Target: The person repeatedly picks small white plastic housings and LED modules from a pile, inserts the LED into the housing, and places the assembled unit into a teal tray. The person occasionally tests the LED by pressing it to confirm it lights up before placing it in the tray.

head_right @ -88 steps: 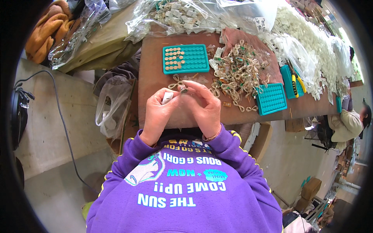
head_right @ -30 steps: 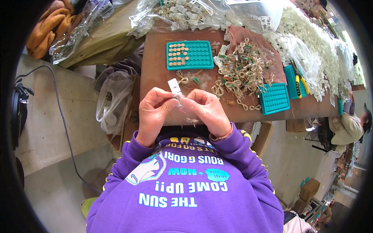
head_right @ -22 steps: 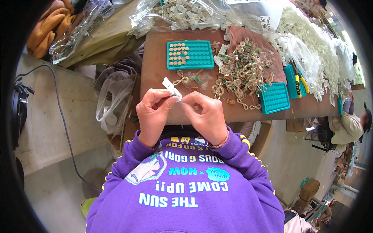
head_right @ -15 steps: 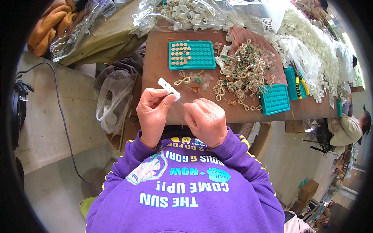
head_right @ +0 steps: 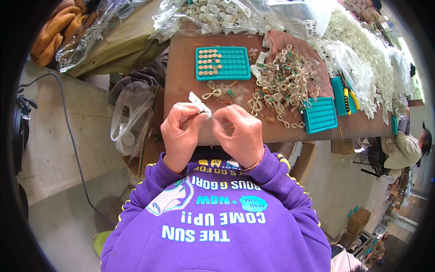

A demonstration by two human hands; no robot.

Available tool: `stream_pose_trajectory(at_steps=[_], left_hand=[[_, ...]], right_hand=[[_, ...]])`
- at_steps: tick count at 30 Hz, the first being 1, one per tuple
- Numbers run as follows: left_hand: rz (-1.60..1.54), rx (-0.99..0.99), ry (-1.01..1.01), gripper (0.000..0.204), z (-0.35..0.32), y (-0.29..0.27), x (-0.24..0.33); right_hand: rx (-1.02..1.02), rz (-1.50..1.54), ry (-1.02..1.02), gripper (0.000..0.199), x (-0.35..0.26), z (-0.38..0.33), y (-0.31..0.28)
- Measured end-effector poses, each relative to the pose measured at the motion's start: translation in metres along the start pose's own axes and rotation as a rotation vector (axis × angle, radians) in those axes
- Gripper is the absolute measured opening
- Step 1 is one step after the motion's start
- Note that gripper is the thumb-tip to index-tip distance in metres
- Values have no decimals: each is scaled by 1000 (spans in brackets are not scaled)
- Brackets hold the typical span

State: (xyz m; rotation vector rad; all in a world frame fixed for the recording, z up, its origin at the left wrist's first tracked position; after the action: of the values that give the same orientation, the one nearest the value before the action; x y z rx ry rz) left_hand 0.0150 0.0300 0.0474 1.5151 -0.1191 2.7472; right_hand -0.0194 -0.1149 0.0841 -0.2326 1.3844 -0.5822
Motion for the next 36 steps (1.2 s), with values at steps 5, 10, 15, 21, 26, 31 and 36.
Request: stream_pose_trajectory(at_steps=[5, 10, 15, 21, 26, 31, 36], left_hand=[[-133, -15, -117, 18, 0, 0, -6], [-616, 70, -378, 15, -5, 5, -19], [-973, 119, -573, 7, -14, 18, -27], [-1039, 146, -553, 10, -1, 26, -37], [-1172, 216, -548, 14, 20, 32, -63], [-1172, 215, -554, 15, 21, 29, -74], [-1175, 254, -620, 16, 20, 28, -73]], right_hand=[[18, -21, -6, 6, -1, 3, -1], [-100, 172, 192, 7, 10, 1, 7], [10, 101, 39, 6, 5, -3, 12], [-55, 101, 71, 11, 11, 14, 5], [16, -30, 13, 16, 18, 65, -25], [104, -411, -186, 12, 35, 116, -4], [90, -495, -200, 9, 51, 144, 20]])
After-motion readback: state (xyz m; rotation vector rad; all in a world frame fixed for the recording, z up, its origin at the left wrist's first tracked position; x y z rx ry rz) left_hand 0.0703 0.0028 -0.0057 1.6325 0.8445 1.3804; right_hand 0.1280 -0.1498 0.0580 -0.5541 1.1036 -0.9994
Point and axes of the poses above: each hand's wrist, its own z-axis towards the middle knuckle, its own y-axis out of the palm, x = y × z, the point moved 5 cm from there along z, towards the middle knuckle, and after that the axes turned 10 degrees about y, right-handed, at the moved point
